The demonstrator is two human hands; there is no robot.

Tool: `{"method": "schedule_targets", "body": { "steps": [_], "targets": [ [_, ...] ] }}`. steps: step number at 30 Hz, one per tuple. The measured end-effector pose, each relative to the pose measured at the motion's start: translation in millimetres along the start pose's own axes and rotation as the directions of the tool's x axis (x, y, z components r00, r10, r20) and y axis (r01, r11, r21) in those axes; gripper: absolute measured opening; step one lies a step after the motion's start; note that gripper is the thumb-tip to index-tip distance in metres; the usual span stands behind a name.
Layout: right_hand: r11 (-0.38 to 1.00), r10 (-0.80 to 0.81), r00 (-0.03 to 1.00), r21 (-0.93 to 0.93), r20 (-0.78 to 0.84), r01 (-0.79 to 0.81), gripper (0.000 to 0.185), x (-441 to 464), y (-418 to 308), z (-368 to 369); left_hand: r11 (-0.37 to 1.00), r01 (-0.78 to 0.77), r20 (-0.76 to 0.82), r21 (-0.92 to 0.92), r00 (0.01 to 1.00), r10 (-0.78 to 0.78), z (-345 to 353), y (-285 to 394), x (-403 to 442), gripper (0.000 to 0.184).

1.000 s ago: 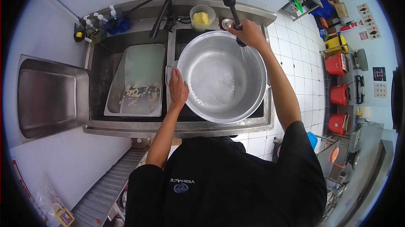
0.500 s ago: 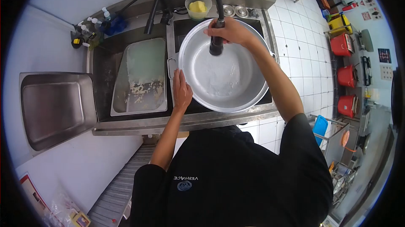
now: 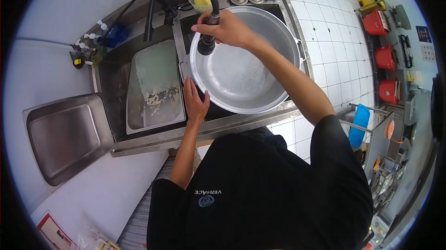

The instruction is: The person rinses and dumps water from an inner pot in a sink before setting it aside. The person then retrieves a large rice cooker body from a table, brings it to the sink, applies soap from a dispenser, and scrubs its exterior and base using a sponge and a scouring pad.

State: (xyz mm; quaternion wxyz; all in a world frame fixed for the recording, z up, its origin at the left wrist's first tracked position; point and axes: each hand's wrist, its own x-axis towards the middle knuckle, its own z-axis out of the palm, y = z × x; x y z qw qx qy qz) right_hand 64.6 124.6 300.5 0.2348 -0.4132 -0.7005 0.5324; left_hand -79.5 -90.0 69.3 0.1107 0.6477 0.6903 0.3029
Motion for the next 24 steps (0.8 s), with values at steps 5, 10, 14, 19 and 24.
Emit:
{"method": "schedule_targets", "body": {
  "steps": [5,10,14,19,24],
  "targets": [
    [0.997,0.055,0.994,0.039,0.099,-0.06,0.03,-6,13,9,0.975,-0.03,0.109,0.218,0.994,0.006,12,-12,39,0.07],
    [0.988,0.144,0.976,-0.084,0.164,-0.131,0.031,-16,5,-7,0.913,-0.179,0.271,0.366,0.959,0.08,22,-4,46,0.064],
    [0.989,0.104,0.987,-0.113,0.119,-0.09,0.032,-15,5,-5,0.91,-0.341,0.742,0.236,0.667,0.057,-3,15,45,0.045],
    [0.998,0.042,0.997,0.043,0.063,-0.045,0.034,-13,7,15,0.916,-0.382,0.431,0.121,0.852,0.298,-23,-15,19,0.048],
    [0.984,0.158,0.961,-0.12,0.226,-0.133,0.035,-19,10,0,0.94,-0.324,0.312,0.107,0.909,0.278,-38,-7,15,0.036]
  ]
}}
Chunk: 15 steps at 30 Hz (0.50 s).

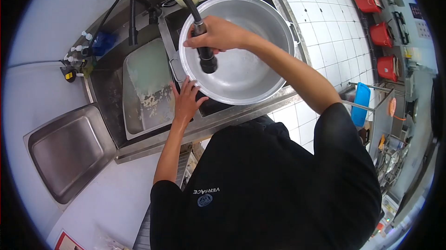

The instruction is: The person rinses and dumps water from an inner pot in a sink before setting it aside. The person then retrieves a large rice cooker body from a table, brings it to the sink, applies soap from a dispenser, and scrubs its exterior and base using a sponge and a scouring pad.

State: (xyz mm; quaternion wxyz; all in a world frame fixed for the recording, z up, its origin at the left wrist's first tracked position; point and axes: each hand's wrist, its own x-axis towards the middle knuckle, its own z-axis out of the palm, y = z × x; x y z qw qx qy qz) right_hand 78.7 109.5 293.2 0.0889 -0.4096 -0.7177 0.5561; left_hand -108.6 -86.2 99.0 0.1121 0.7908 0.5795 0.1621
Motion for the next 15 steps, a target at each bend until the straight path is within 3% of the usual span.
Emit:
{"method": "schedule_targets", "body": {
  "steps": [4,6,8,10,12,14,15],
  "targets": [
    [0.984,0.115,0.993,-0.143,0.031,-0.11,0.035,-14,-8,-28,0.992,-0.104,0.151,-0.067,0.982,0.113,12,11,-1,0.025],
    [0.983,0.104,0.995,-0.151,0.004,-0.103,0.033,-15,-11,-33,0.984,-0.153,0.308,-0.088,0.935,0.173,12,26,4,0.014],
    [0.992,0.039,0.999,-0.125,0.01,-0.037,0.033,-16,-15,-34,0.975,-0.173,0.319,-0.136,0.925,0.209,28,39,8,0.01],
    [0.97,0.091,0.996,-0.226,-0.018,-0.093,0.031,-15,-7,-41,0.92,-0.303,0.431,-0.247,0.816,0.385,43,52,12,0.012],
    [0.932,0.132,0.99,-0.334,-0.042,-0.138,0.03,-6,6,-48,0.905,-0.272,0.479,-0.327,0.778,0.407,53,67,22,0.014],
    [0.851,-0.188,0.958,-0.524,-0.218,0.048,0.028,2,23,-52,0.881,-0.247,0.52,-0.403,0.731,0.443,61,84,32,0.015],
    [0.928,-0.095,0.969,-0.372,-0.23,0.003,0.027,-2,9,-49,0.841,-0.19,0.492,-0.506,0.738,0.462,65,92,37,0.02]
  ]
}}
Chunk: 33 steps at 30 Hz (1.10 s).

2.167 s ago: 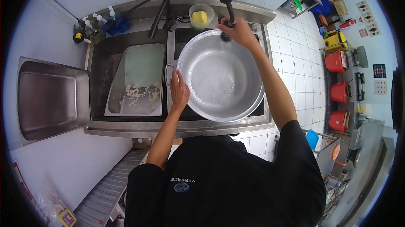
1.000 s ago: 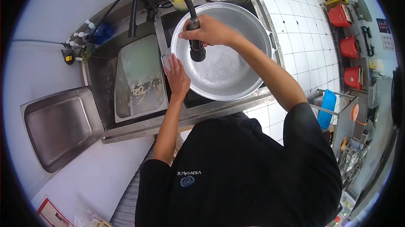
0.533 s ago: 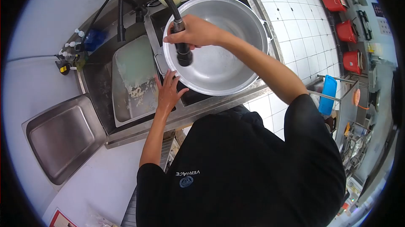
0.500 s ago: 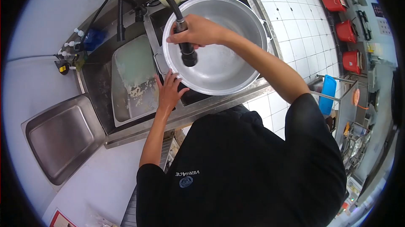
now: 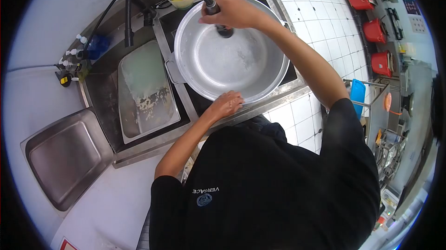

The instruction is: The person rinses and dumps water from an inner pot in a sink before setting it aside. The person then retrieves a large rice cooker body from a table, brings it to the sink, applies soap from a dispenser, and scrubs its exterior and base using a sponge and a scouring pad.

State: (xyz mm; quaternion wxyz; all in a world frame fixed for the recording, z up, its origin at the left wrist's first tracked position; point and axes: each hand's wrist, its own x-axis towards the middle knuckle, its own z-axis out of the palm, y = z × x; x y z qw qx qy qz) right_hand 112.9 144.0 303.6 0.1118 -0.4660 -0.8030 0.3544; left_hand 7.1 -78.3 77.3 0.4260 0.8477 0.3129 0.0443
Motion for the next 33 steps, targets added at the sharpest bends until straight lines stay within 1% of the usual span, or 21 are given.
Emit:
{"method": "schedule_targets", "body": {
  "steps": [1,4,6,7,9,11,13,14,15,17,18,19,21,22,24,25,26,28,29,31,33],
  "targets": [
    [1.0,0.002,1.0,0.0,-0.004,-0.002,0.027,1,-2,-3,0.992,-0.027,-0.02,-0.121,0.999,0.024,2,3,6,0.026],
    [1.0,0.021,0.978,0.008,0.208,-0.023,0.029,16,5,1,0.988,-0.058,-0.067,-0.142,0.997,0.049,19,-2,21,0.04],
    [0.934,-0.276,0.939,-0.286,-0.207,0.212,0.034,23,9,11,0.98,0.008,0.039,-0.2,0.999,0.0,20,-1,24,0.045],
    [0.934,-0.276,0.938,-0.287,-0.21,0.211,0.034,26,12,11,0.968,0.074,0.15,-0.24,0.988,-0.038,18,-2,25,0.051],
    [0.986,-0.008,0.998,0.169,0.061,-0.002,0.032,19,-17,-1,0.962,0.047,0.184,-0.269,0.983,0.004,19,-11,27,0.051],
    [0.982,0.043,0.993,0.176,0.112,-0.062,0.031,28,-16,5,0.956,0.015,0.216,-0.292,0.975,0.05,13,-19,32,0.051],
    [0.963,-0.268,0.94,-0.034,-0.21,0.267,0.034,45,10,32,0.938,0.005,0.241,-0.346,0.967,0.084,5,-23,31,0.047],
    [0.948,-0.217,0.966,0.208,-0.139,0.242,0.032,47,4,33,0.94,0.004,0.248,-0.341,0.965,0.086,1,-26,31,0.047],
    [0.948,-0.211,0.966,0.212,-0.146,0.239,0.032,46,0,33,0.913,0.062,0.26,-0.402,0.964,0.049,-2,-29,28,0.043],
    [0.955,-0.052,0.998,0.294,0.027,0.041,0.032,44,-9,31,0.883,0.118,0.277,-0.454,0.961,0.014,-15,-40,25,0.04],
    [0.953,-0.196,0.971,0.206,-0.136,0.221,0.034,53,-2,41,0.889,0.258,0.398,-0.379,0.912,-0.095,-26,-48,26,0.041],
    [0.952,-0.195,0.971,0.211,-0.137,0.22,0.034,62,8,44,0.875,0.39,0.507,-0.287,0.837,-0.207,-34,-56,23,0.042],
    [0.961,-0.094,0.996,0.261,-0.012,0.094,0.035,67,15,46,0.879,0.477,0.365,0.007,0.817,-0.446,-42,-74,13,0.046],
    [0.96,-0.09,0.996,0.265,-0.017,0.092,0.035,68,19,46,0.879,0.476,0.369,0.012,0.815,-0.447,-47,-82,6,0.046],
    [0.941,-0.302,0.904,0.061,-0.303,0.334,0.036,75,31,49,0.791,0.445,0.242,0.419,0.785,-0.57,-70,-84,-1,0.055],
    [0.903,-0.411,0.813,-0.058,-0.413,0.427,0.036,77,34,53,0.789,0.451,0.242,0.417,0.782,-0.575,-75,-77,2,0.055],
    [0.903,-0.408,0.814,-0.05,-0.414,0.427,0.036,73,28,48,0.734,0.472,0.278,0.488,0.714,-0.643,-83,-62,6,0.061],
    [0.968,-0.051,0.999,0.243,-0.018,0.054,0.036,57,13,22,0.681,0.472,0.305,0.559,0.647,-0.699,-79,-59,12,0.068],
    [0.971,-0.046,0.999,0.236,-0.023,0.05,0.036,59,17,23,0.692,0.461,0.334,0.555,0.639,-0.693,-65,-70,16,0.073],
    [0.94,-0.177,0.956,0.247,-0.233,0.234,0.035,67,26,35,0.702,0.456,0.359,0.547,0.63,-0.689,-54,-82,24,0.078],
    [0.932,-0.154,0.971,0.299,-0.182,0.204,0.035,62,19,35,0.692,0.479,0.447,0.54,0.533,-0.718,-50,-85,30,0.085]
  ]
}}
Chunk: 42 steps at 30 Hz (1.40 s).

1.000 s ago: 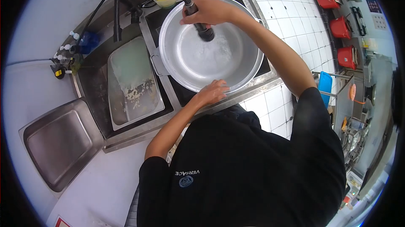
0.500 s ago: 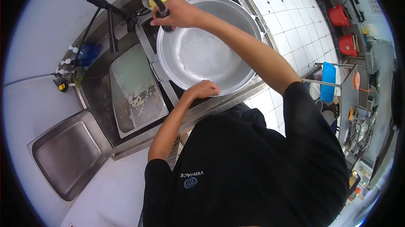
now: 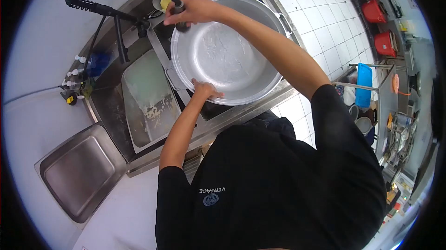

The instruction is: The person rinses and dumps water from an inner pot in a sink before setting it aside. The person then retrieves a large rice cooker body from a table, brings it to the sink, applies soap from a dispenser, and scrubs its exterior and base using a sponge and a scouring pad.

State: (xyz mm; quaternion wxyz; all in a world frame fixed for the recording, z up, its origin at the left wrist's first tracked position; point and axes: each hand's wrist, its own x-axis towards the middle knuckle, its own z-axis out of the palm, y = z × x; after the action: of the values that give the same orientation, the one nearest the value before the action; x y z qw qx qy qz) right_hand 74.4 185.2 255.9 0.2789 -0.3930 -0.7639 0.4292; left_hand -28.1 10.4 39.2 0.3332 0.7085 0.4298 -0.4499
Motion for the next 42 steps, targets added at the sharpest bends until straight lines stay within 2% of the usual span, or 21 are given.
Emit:
{"method": "schedule_targets", "body": {
  "steps": [4,7,9,10,12,13,14,16,19,22,24,25,27,28,30,33,35,36,38,40,42],
  "targets": [
    [0.998,-0.036,0.999,0.051,0.001,0.036,0.037,2,-1,9,0.995,0.065,-0.114,0.071,0.992,-0.056,1,-13,0,0.086],
    [0.982,0.188,0.963,-0.007,0.193,-0.19,0.039,1,0,6,0.928,0.229,-0.271,0.293,0.951,-0.149,-12,-32,0,0.086],
    [0.996,-0.086,0.996,0.021,-0.037,0.087,0.041,6,13,8,0.872,0.325,-0.202,0.365,0.942,-0.267,-27,-44,10,0.083],
    [0.996,-0.087,0.996,0.025,-0.031,0.088,0.041,12,20,4,0.874,0.326,-0.198,0.361,0.942,-0.27,-24,-44,13,0.083],
    [0.922,-0.077,0.997,-0.379,0.006,0.074,0.042,17,17,-19,0.876,0.334,-0.218,0.348,0.938,-0.271,-27,-38,9,0.083],
    [0.937,0.088,0.995,-0.343,0.044,-0.068,0.041,13,9,-30,0.877,0.332,-0.221,0.347,0.938,-0.267,-26,-36,8,0.083],
    [0.935,0.088,0.995,-0.348,0.045,-0.067,0.041,13,16,-33,0.906,0.308,-0.245,0.292,0.939,-0.24,-23,-33,4,0.081],
    [0.876,-0.212,0.97,-0.464,-0.122,0.133,0.032,17,28,-36,0.93,0.287,-0.269,0.229,0.937,-0.223,-25,-34,1,0.08],
    [0.931,-0.007,1.0,-0.365,-0.022,-0.002,0.032,13,13,-39,0.965,0.191,-0.217,0.181,0.964,-0.15,-39,-30,-23,0.078],
    [0.941,0.031,0.999,-0.336,0.013,-0.025,0.033,15,12,-37,0.982,0.19,-0.386,0.009,0.906,-0.172,-45,-37,-34,0.061],
    [0.945,0.019,0.999,-0.328,0.028,-0.009,0.033,14,17,-33,0.979,0.134,-0.614,-0.153,0.763,-0.2,-47,-42,-37,0.053],
    [0.94,-0.011,1.0,-0.341,0.028,0.02,0.034,15,18,-33,0.979,0.134,-0.613,-0.157,0.764,-0.203,-47,-46,-34,0.053],
    [0.933,-0.046,0.998,-0.355,0.034,0.055,0.035,15,15,-36,0.98,0.061,-0.88,-0.191,0.431,-0.198,-44,-59,-27,0.045],
    [0.942,-0.012,0.999,-0.333,0.047,0.027,0.036,13,14,-40,0.979,0.062,-0.88,-0.192,0.431,-0.2,-43,-67,-24,0.045],
    [0.949,0.029,0.998,-0.315,0.055,-0.01,0.038,6,15,-45,0.969,-0.037,-0.967,-0.246,0.072,-0.243,-50,-76,-32,0.044],
    [0.925,0.003,0.994,-0.378,0.112,0.039,0.04,-4,7,-49,0.908,-0.066,-0.909,-0.414,0.086,-0.408,-43,-90,-35,0.052],
    [0.936,0.236,0.956,-0.304,0.173,-0.176,0.049,-22,-12,-56,0.869,-0.066,-0.871,-0.491,0.053,-0.488,-28,-99,-32,0.056],
    [0.937,0.236,0.955,-0.304,0.178,-0.175,0.049,-32,-10,-58,0.798,-0.14,-0.81,-0.586,0.121,-0.574,-19,-102,-29,0.058],
    [0.967,0.136,0.985,-0.229,0.107,-0.109,0.06,-54,3,-70,0.702,-0.208,-0.732,-0.681,0.194,-0.653,-3,-108,-24,0.061],
    [0.915,0.367,0.925,-0.22,0.101,-0.339,0.07,-79,13,-98,0.603,-0.271,-0.661,-0.75,0.301,-0.687,13,-111,-22,0.064],
    [0.856,0.36,0.924,-0.348,-0.13,-0.382,0.066,-112,95,-125,0.557,-0.291,-0.627,-0.778,0.295,-0.721,19,-106,-24,0.065]
  ]
}}
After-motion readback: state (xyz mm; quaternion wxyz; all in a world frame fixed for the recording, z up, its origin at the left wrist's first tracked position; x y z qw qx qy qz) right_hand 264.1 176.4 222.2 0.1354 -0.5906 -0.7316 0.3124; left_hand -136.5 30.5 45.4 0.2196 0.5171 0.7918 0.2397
